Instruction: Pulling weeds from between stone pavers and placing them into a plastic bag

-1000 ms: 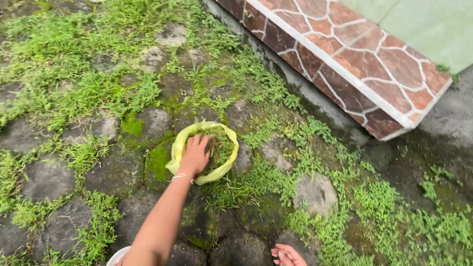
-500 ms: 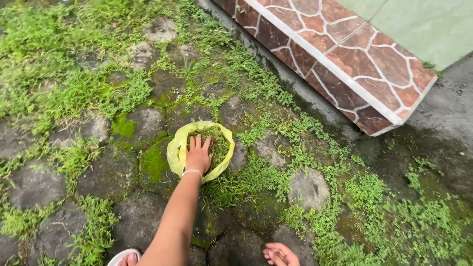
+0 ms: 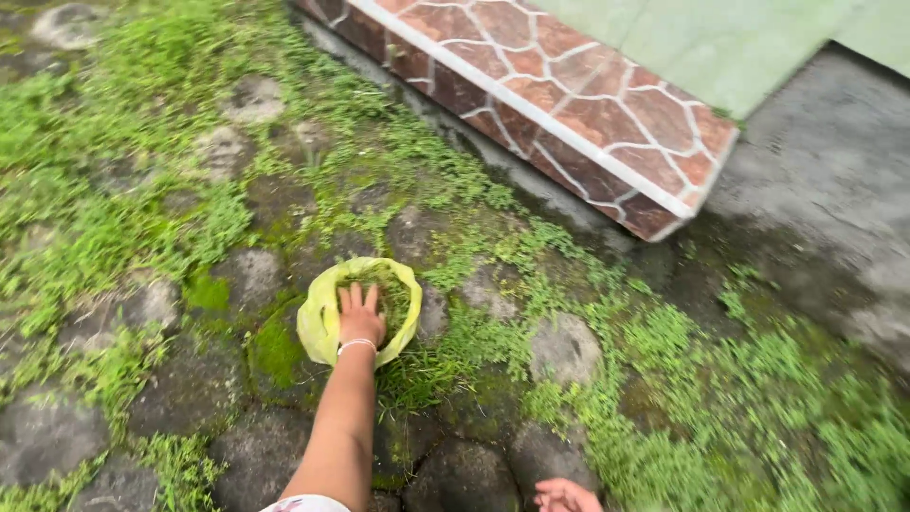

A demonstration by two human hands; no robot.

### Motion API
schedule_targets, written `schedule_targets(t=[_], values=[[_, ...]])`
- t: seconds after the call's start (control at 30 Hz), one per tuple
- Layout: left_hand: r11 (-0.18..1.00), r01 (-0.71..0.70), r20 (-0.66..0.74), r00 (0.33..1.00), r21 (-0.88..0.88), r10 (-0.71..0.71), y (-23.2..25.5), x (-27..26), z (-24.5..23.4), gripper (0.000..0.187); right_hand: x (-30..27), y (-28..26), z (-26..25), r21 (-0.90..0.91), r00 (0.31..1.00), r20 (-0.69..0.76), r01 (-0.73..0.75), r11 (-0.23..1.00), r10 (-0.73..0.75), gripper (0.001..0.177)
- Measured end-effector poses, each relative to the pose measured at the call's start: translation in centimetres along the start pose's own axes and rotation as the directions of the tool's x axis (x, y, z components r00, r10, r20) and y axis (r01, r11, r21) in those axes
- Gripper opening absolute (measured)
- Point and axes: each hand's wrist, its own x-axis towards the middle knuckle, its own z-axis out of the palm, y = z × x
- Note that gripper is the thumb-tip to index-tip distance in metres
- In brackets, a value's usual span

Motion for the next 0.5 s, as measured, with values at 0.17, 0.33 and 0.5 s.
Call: schedule_targets(t=[0.17, 0.33, 0.5], values=[[0.999, 0.019, 0.055, 0.998, 0.031, -0.02, -0.1, 0.8, -2.2, 0.06, 0.7, -14.5, 8.5, -0.573, 0.964, -0.263, -0.18, 0.799, 0.028, 0.03], [0.996, 0.015, 0.038, 0.999, -0.082, -0.012, -0.5, -1.3, -6.1, 0.057, 3.0, -24.5, 12.9, -0.696, 0.91, -0.405, -0.369, 0.616, 0.088, 0.026], [0.956, 0.068, 0.134, 0.991, -0.285, -0.031, -0.8, -4.5, -13.2, 0.072, 6.4, -30.9, 13.9, -0.919, 0.959, -0.269, -0.283, 0.275, 0.088, 0.025]])
